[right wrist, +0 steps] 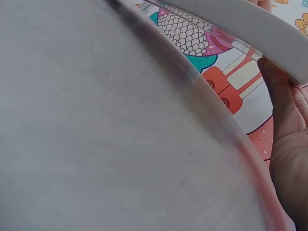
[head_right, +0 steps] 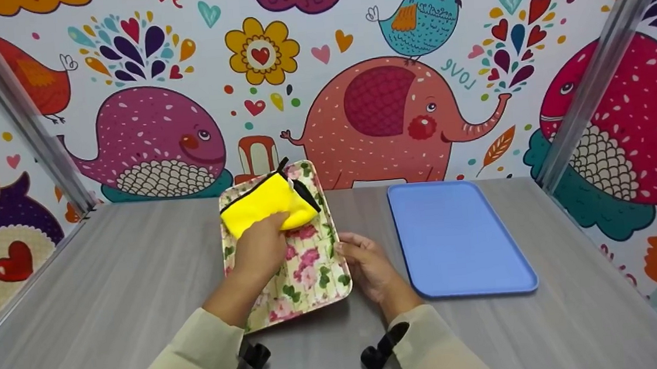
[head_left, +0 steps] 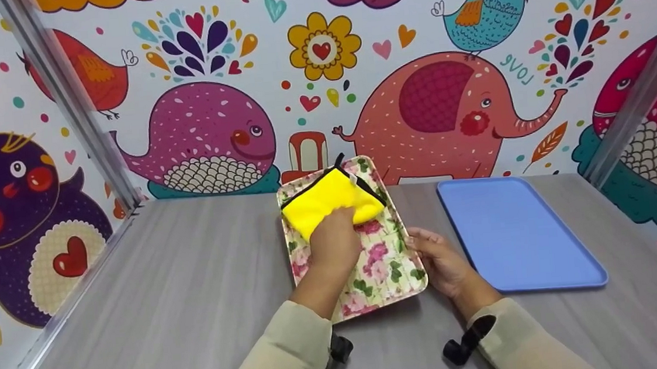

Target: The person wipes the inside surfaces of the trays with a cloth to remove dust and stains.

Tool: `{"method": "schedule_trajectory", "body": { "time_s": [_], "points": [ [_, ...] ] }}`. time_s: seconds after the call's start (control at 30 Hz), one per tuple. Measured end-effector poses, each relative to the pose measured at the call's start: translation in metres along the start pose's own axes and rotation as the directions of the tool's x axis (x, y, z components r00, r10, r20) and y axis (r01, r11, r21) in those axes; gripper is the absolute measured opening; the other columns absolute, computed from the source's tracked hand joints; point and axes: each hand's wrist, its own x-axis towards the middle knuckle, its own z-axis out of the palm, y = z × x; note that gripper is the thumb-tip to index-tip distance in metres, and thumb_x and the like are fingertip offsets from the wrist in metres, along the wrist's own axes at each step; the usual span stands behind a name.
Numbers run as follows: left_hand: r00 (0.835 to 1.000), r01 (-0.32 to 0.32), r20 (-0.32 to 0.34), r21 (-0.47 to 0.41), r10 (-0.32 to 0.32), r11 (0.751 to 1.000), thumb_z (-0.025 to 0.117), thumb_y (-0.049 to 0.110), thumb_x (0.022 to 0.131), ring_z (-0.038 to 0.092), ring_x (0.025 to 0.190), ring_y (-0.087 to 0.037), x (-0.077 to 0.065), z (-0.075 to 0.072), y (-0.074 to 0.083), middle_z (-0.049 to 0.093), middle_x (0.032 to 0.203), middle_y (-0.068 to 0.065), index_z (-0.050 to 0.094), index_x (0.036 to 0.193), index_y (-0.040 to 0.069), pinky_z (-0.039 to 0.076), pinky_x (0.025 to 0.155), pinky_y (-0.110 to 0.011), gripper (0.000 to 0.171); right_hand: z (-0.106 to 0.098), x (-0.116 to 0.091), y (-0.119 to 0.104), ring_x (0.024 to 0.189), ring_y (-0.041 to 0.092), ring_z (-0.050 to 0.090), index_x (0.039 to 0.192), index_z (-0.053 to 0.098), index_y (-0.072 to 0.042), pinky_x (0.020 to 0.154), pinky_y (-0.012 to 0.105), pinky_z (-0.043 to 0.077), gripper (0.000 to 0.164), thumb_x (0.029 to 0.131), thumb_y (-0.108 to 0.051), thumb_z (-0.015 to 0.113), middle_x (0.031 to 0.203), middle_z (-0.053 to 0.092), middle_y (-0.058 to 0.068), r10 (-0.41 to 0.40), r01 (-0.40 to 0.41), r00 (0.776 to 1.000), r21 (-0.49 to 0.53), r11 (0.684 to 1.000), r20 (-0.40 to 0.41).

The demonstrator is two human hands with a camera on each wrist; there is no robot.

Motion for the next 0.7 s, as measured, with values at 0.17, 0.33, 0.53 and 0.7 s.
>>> {"method": "schedule_trajectory", "body": {
  "time_s": [0.17,0.33,0.53,0.7],
  "points": [
    [0.999,-0.052,-0.002,0.06,0.052,0.997,0.064,0.01,0.101,0.06,0.138,-0.025,-0.001,0.003,0.002,0.066,0.144,-0.006,0.065,0.142,0.015,0.046,0.117,-0.043,0.041,-0.001,0.0,0.0,0.081,0.009,0.076,0.113,0.07,-0.015,0.072,0.025,0.063,0.028,0.104,-0.003,0.046,0.096,0.079,0.002,0.004,-0.004,1.0,-0.008,1.0,0.006],
    [0.994,-0.104,-0.01,0.068,0.105,0.992,0.062,0.007,0.101,0.059,0.138,-0.026,-0.005,0.003,0.004,0.066,0.144,-0.007,0.066,0.141,0.015,0.046,0.117,-0.043,0.041,0.0,0.0,-0.001,0.081,0.008,0.076,0.113,0.07,-0.014,0.073,0.025,0.063,0.028,0.105,-0.003,0.046,0.096,0.08,0.002,0.003,-0.003,1.0,-0.012,1.0,0.017],
    [0.993,-0.119,0.024,0.064,0.118,0.991,0.062,0.012,0.103,0.055,0.142,-0.024,-0.008,0.006,0.009,0.063,0.148,-0.006,0.063,0.144,0.016,0.043,0.119,-0.043,0.041,0.0,-0.001,-0.002,0.079,0.008,0.076,0.113,0.07,-0.015,0.072,0.025,0.063,0.027,0.105,-0.004,0.046,0.095,0.08,0.002,0.002,-0.002,1.0,-0.005,1.0,0.016],
    [0.988,-0.144,0.056,0.059,0.141,0.988,0.062,0.011,0.103,0.053,0.144,-0.022,-0.011,0.006,0.01,0.061,0.15,-0.004,0.063,0.144,0.017,0.042,0.12,-0.044,0.042,0.0,-0.001,-0.001,0.078,0.008,0.075,0.111,0.071,-0.016,0.072,0.024,0.063,0.028,0.106,-0.005,0.046,0.094,0.08,0.001,0.007,-0.007,1.0,-0.009,1.0,0.006]
  ]
}}
